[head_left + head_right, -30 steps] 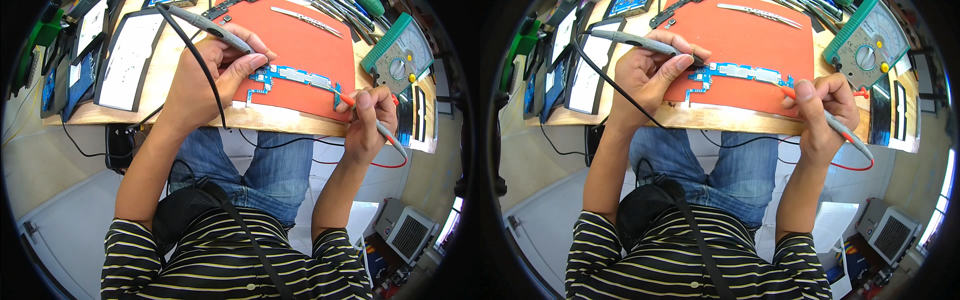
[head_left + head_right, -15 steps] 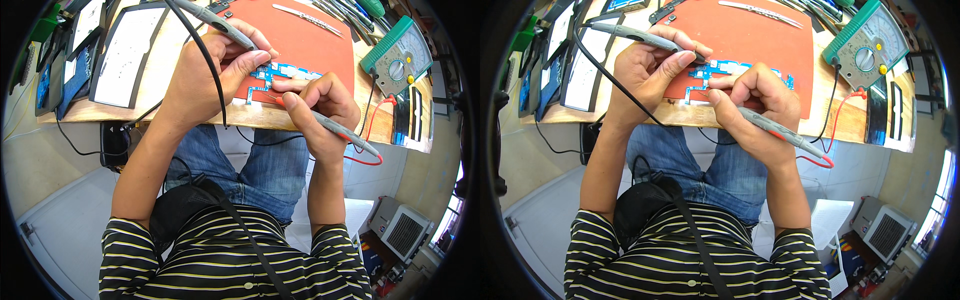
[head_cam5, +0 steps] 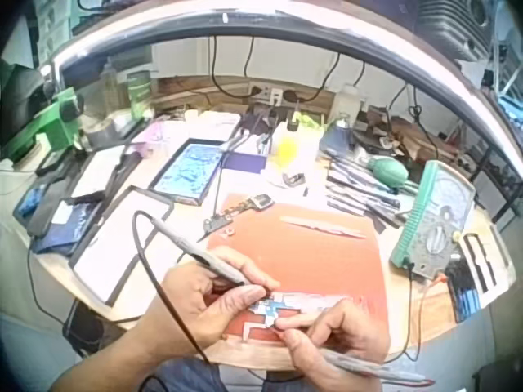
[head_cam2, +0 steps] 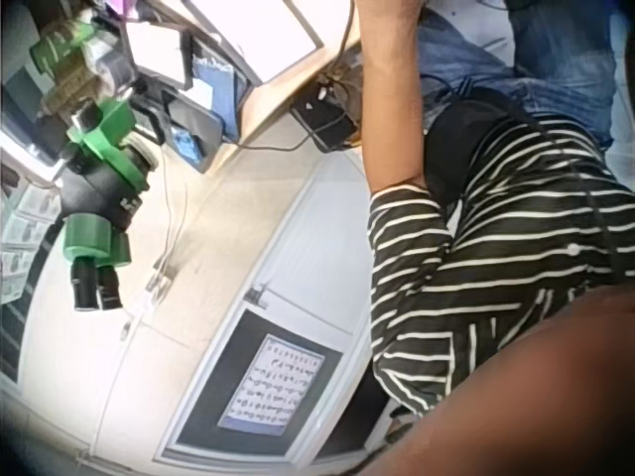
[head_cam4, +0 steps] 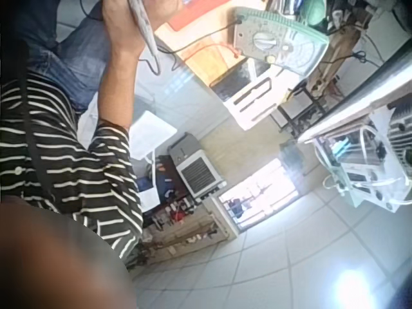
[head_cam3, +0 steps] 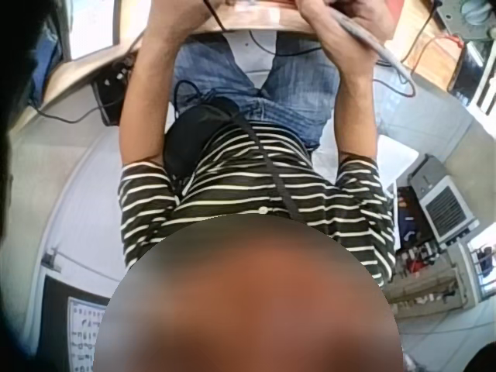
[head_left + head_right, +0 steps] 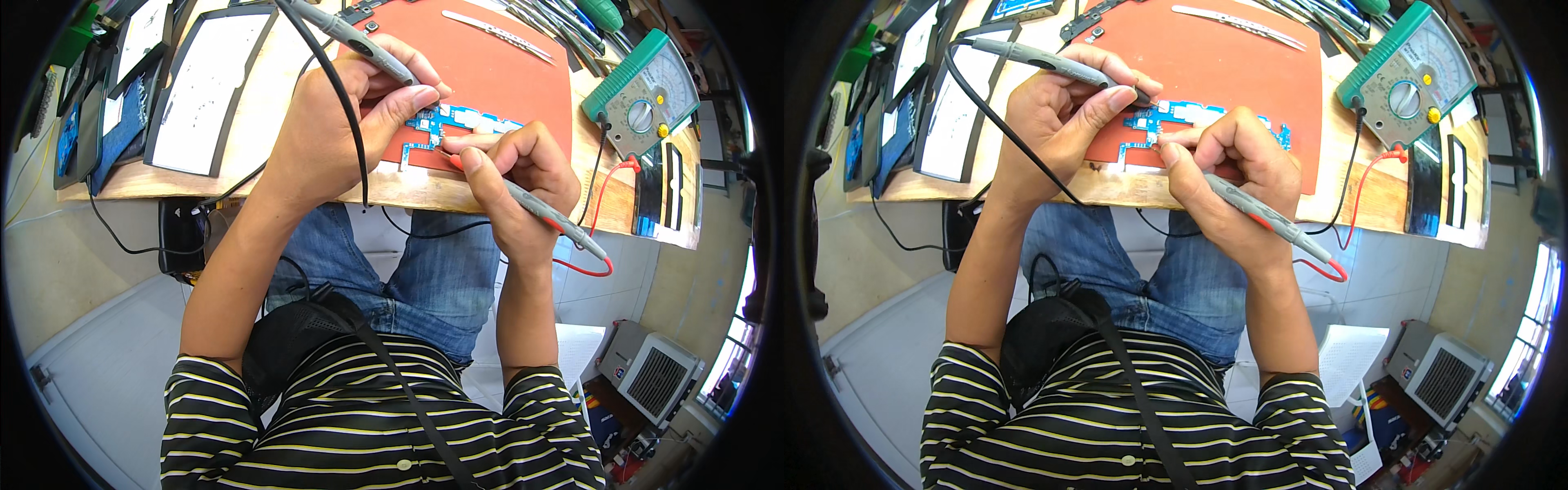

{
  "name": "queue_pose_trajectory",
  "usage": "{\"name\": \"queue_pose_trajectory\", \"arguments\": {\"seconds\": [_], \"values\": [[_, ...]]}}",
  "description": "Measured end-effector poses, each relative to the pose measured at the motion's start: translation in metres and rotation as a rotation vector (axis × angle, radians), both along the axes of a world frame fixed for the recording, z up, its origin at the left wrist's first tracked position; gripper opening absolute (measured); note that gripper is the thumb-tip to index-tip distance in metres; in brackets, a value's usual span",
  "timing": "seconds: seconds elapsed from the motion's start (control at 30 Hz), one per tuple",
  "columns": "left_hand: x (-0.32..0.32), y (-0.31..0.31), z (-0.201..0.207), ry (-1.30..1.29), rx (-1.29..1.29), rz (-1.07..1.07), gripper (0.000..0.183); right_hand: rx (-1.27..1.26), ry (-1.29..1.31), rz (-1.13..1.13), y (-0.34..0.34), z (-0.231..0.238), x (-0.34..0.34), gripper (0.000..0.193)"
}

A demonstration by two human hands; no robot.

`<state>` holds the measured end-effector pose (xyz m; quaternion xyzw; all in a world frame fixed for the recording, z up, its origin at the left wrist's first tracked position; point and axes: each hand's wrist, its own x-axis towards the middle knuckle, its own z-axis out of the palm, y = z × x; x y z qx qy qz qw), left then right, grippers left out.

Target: The person uses a multimeter to test points on a small blue circuit board. They hold the board with one hand and touch various pads with the multimeter probes, then briefly set the probes down and adjust the head-mounted camera.

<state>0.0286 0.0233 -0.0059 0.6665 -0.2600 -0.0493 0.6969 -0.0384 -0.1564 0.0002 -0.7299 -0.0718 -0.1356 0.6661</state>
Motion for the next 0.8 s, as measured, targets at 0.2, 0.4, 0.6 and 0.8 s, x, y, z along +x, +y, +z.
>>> {"name": "queue_pose_trajectory", "arguments": {"seconds": [0.2,0.4,0.6,0.8], "values": [[0.0003,-0.0012,0.0006,-0.025,0.002,0.004,0.011,-0.006,0.004,-0.009,0.0006,-0.0012,0.0006,0.025],[-0.0001,-0.0003,0.0016,0.002,-0.007,0.006,0.011,-0.084,0.073,0.059,-0.0029,0.0023,-0.0012,0.021],[-0.0043,-0.006,0.0052,0.09,-0.034,0.059,0.008,-0.151,0.054,0.045,-0.0066,0.0005,-0.0004,0.022],[-0.0048,-0.0057,0.008,0.105,-0.062,0.032,0.011,-0.188,0.026,0.012,-0.0055,0.006,-0.0001,0.025]]}}
